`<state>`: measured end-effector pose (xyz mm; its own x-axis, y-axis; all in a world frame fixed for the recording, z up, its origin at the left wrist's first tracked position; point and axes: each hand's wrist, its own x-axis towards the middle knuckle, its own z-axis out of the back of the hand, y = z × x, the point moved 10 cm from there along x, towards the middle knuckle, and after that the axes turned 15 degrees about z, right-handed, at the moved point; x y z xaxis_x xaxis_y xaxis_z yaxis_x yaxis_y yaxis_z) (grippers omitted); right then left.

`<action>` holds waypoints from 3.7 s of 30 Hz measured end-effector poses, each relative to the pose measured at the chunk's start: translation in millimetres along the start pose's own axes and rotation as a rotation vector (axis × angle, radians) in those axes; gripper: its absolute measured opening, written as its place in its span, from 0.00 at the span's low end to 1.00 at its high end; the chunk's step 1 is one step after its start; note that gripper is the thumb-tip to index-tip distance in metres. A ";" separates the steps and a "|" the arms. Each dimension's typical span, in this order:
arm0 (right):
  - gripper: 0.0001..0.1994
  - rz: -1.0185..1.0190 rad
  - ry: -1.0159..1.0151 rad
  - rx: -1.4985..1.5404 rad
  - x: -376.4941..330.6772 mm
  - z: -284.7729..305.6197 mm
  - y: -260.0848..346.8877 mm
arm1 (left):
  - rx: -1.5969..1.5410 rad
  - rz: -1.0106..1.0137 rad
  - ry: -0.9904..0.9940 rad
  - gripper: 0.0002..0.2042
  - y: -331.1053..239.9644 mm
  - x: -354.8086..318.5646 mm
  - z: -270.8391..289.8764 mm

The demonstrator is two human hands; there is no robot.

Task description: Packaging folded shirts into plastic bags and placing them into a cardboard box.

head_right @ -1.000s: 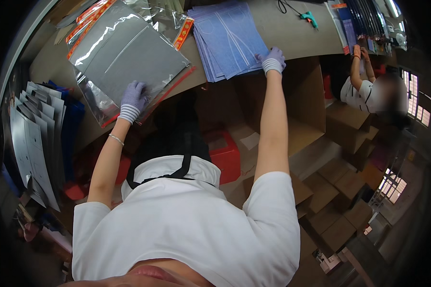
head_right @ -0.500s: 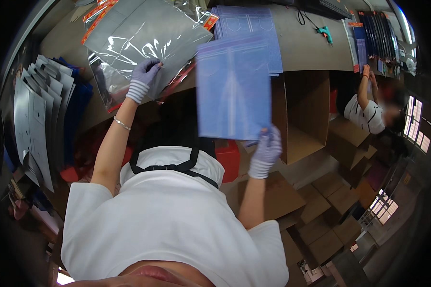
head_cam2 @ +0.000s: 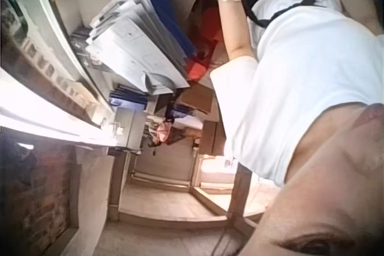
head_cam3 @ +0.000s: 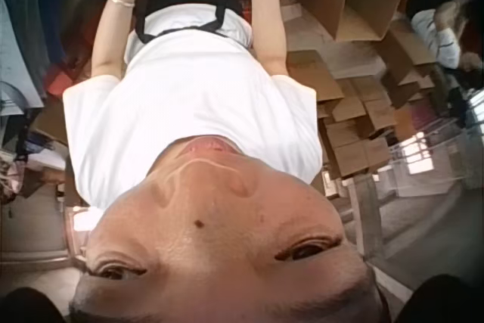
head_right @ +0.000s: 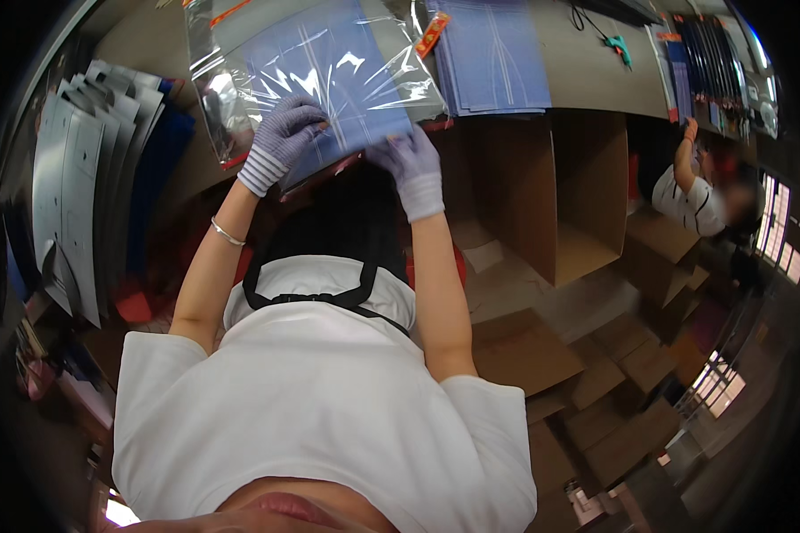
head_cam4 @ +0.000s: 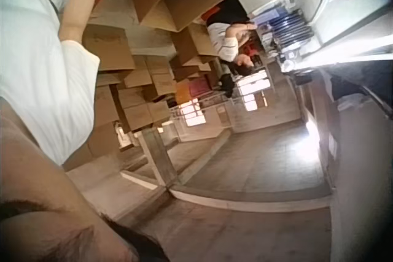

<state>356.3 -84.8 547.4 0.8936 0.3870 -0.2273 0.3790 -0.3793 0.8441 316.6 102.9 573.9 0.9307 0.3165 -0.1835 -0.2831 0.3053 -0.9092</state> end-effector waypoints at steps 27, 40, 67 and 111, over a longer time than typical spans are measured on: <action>0.08 0.596 1.082 -1.480 -43.3 -136.5 -136.7 | -0.603 1.150 -0.130 0.10 261.1 -140.5 -5.0; 0.14 -0.338 0.289 -1.236 -68.7 205.0 -24.6 | -1.441 0.653 0.226 0.20 219.8 -123.0 -31.8; 0.11 0.757 0.372 -1.399 52.5 -86.4 195.4 | -1.756 0.393 -0.239 0.31 203.1 -54.6 61.4; 0.22 -0.277 1.043 -0.302 6.8 -237.7 26.1 | 0.727 -0.412 -0.370 0.10 -107.8 -159.7 63.0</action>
<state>315.1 107.7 683.3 0.0947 0.9951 -0.0271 0.3331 -0.0060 0.9429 183.9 76.0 724.8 0.8921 0.2868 0.3491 -0.1382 0.9089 -0.3936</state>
